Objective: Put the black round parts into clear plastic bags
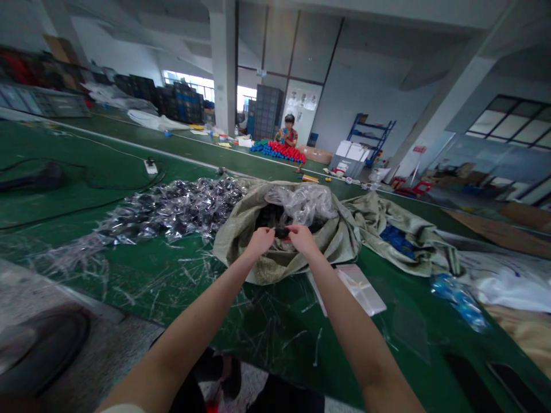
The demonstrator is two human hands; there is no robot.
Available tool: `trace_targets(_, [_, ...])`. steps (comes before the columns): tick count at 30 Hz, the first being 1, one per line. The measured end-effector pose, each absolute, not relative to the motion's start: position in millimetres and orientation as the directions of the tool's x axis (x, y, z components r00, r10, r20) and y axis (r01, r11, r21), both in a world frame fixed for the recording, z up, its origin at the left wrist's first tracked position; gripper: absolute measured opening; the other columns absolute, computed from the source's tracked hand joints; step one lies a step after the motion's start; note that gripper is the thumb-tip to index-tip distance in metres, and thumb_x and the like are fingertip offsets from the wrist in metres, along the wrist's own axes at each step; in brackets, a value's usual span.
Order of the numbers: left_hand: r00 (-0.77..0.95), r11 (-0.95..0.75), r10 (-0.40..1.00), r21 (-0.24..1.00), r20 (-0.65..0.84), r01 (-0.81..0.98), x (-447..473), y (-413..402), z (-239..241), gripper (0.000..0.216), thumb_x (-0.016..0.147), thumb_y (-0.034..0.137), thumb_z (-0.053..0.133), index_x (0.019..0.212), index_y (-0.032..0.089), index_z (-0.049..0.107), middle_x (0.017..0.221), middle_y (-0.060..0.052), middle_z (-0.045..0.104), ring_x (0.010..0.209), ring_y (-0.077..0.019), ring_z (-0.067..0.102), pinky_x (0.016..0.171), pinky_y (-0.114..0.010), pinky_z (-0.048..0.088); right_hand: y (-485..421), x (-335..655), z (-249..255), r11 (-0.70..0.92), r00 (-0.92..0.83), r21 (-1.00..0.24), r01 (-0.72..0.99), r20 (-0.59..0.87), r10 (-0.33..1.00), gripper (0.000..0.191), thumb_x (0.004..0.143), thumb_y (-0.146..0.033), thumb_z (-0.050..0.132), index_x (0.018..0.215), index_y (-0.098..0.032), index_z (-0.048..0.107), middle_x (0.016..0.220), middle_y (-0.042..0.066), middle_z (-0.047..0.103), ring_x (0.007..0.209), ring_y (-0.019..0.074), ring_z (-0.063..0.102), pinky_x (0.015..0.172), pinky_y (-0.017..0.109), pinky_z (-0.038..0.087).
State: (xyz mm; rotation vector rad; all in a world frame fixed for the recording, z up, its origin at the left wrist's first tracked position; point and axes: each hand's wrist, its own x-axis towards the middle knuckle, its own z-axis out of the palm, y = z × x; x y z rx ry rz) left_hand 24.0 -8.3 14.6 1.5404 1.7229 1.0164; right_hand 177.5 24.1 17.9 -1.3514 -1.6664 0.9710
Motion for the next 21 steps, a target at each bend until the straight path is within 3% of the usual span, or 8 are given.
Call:
trace_targets(7, [-0.144,0.021,0.988,0.857,0.062,0.514,22,-10,14,0.028,0.082,0.026,0.045,0.066,0.015,0.065,0.069,-0.007,0.067,0.066,-0.0174,0.06,0.058,-0.023,0.037,20,177,26,0.151,-0.083,-0.853,0.499,0.127,0.988,0.025,0.083,-0.012,0.05,0.097,-0.014,0.072,0.081,0.006,0.076,0.065,0.0167,0.072,0.067,0.028,0.058])
trace_targets(10, [-0.146,0.025,0.987,0.848,0.062,0.53,22,-11,15,0.029,0.082,0.026,0.045,0.063,0.015,0.064,0.065,-0.007,0.065,0.063,-0.018,0.059,0.058,-0.025,0.037,16,177,34,0.178,-0.044,-0.773,0.609,0.191,0.981,0.02,0.082,-0.016,0.054,0.088,-0.016,0.074,0.076,0.006,0.074,0.073,0.0195,0.072,0.076,0.03,0.056])
trace_targets(14, [-0.159,0.051,0.986,0.827,0.048,0.56,22,-14,19,0.033,0.082,0.032,0.047,0.059,0.016,0.063,0.063,-0.01,0.065,0.064,-0.0216,0.061,0.06,-0.027,0.039,8,173,47,0.188,0.016,-0.648,0.738,0.295,0.955,0.018,0.08,-0.019,0.057,0.081,-0.015,0.074,0.086,0.011,0.074,0.091,0.0248,0.069,0.09,0.035,0.048])
trace_targets(21, [-0.157,0.075,0.987,0.803,0.023,0.592,26,-13,25,0.034,0.082,0.035,0.049,0.066,0.013,0.069,0.072,-0.016,0.07,0.075,-0.0254,0.067,0.067,-0.028,0.044,0,167,58,0.198,-0.008,-0.483,0.853,0.367,0.93,0.021,0.082,-0.025,0.056,0.081,-0.015,0.073,0.085,0.011,0.074,0.086,0.0224,0.068,0.082,0.029,0.047])
